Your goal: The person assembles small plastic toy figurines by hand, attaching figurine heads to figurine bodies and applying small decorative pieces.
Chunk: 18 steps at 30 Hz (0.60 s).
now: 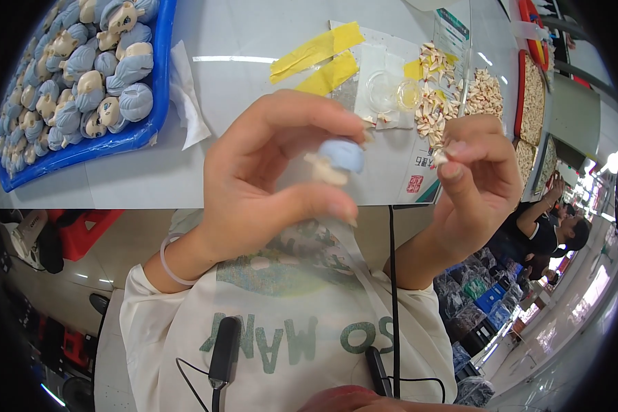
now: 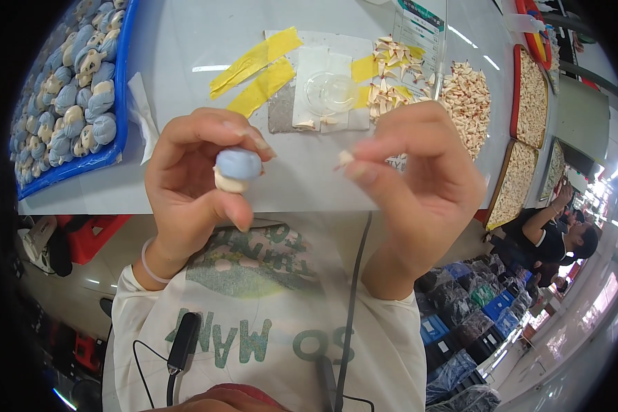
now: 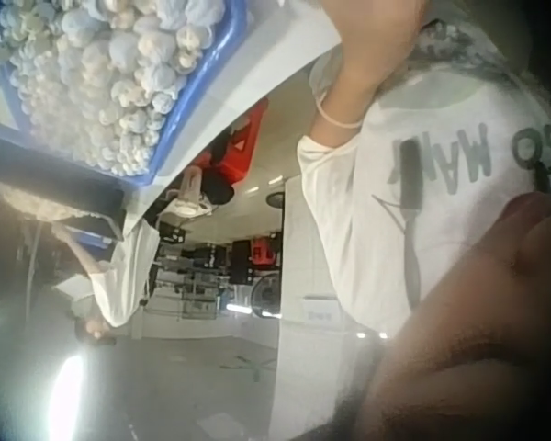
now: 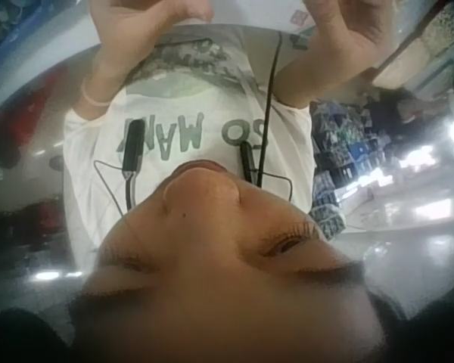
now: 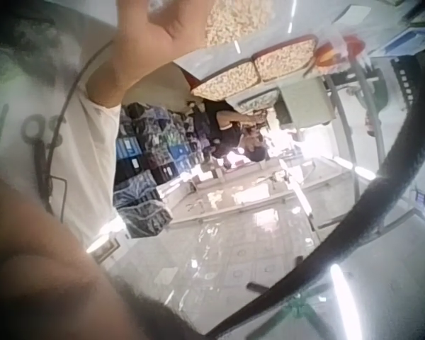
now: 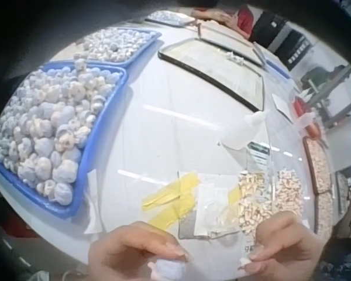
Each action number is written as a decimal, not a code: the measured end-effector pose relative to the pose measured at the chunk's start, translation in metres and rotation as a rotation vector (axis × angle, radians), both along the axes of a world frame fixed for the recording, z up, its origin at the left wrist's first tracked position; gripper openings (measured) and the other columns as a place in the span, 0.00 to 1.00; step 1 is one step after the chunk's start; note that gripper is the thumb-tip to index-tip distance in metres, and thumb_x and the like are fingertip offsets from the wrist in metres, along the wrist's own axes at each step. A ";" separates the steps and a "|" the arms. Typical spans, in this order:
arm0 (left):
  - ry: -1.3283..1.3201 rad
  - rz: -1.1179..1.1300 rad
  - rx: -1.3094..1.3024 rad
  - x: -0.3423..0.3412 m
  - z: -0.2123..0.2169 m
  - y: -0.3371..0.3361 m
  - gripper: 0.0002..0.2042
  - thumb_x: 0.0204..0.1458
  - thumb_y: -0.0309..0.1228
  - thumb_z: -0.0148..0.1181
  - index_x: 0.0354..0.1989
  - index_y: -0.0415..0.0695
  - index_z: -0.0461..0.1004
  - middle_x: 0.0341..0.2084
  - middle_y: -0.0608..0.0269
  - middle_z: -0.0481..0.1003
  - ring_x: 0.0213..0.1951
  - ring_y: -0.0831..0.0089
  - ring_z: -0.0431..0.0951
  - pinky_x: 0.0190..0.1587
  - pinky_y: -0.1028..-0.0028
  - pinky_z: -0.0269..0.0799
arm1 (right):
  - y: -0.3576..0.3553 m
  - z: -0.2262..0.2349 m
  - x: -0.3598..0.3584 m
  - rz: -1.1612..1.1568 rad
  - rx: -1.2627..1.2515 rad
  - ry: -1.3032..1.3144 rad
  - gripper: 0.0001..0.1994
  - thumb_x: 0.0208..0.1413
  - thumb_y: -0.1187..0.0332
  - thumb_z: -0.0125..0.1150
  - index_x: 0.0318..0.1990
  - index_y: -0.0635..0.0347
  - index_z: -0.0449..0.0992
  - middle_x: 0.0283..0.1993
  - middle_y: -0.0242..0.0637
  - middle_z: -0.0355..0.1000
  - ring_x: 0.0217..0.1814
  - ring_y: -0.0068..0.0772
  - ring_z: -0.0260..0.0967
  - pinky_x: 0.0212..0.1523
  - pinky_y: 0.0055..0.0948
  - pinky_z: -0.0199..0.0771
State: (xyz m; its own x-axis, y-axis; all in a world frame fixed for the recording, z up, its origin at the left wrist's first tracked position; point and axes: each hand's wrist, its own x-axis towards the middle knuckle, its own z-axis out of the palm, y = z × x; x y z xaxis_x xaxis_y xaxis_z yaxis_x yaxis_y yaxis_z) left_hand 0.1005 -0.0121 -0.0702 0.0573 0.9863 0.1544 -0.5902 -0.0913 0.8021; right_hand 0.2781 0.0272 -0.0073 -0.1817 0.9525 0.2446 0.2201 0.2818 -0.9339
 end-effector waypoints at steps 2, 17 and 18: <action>0.060 0.022 0.013 -0.001 0.001 -0.001 0.26 0.30 0.36 0.70 0.39 0.40 0.66 0.35 0.57 0.67 0.37 0.68 0.71 0.38 0.75 0.67 | -0.006 0.000 -0.004 0.023 -0.003 0.048 0.08 0.30 0.82 0.61 0.24 0.65 0.72 0.25 0.36 0.65 0.29 0.25 0.60 0.32 0.20 0.57; 0.526 0.254 0.396 0.002 -0.003 -0.006 0.15 0.34 0.14 0.62 0.34 0.37 0.69 0.35 0.54 0.66 0.36 0.61 0.72 0.38 0.69 0.72 | -0.032 -0.012 -0.035 0.049 0.013 -0.040 0.11 0.29 0.83 0.63 0.23 0.62 0.71 0.25 0.35 0.65 0.27 0.27 0.60 0.29 0.20 0.59; 0.544 0.345 0.424 0.007 -0.005 -0.007 0.16 0.31 0.14 0.63 0.33 0.37 0.71 0.33 0.54 0.68 0.35 0.64 0.72 0.35 0.73 0.72 | -0.032 -0.011 -0.034 0.059 0.036 -0.074 0.11 0.28 0.83 0.63 0.23 0.62 0.71 0.25 0.35 0.65 0.27 0.28 0.60 0.27 0.20 0.59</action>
State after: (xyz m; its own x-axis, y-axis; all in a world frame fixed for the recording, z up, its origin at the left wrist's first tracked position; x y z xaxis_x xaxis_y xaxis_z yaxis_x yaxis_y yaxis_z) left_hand 0.1074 -0.0189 -0.0755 -0.0670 0.8248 0.5614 -0.0052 -0.5630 0.8265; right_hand 0.2439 -0.0049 -0.0187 -0.2565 0.9303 0.2621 0.2702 0.3294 -0.9047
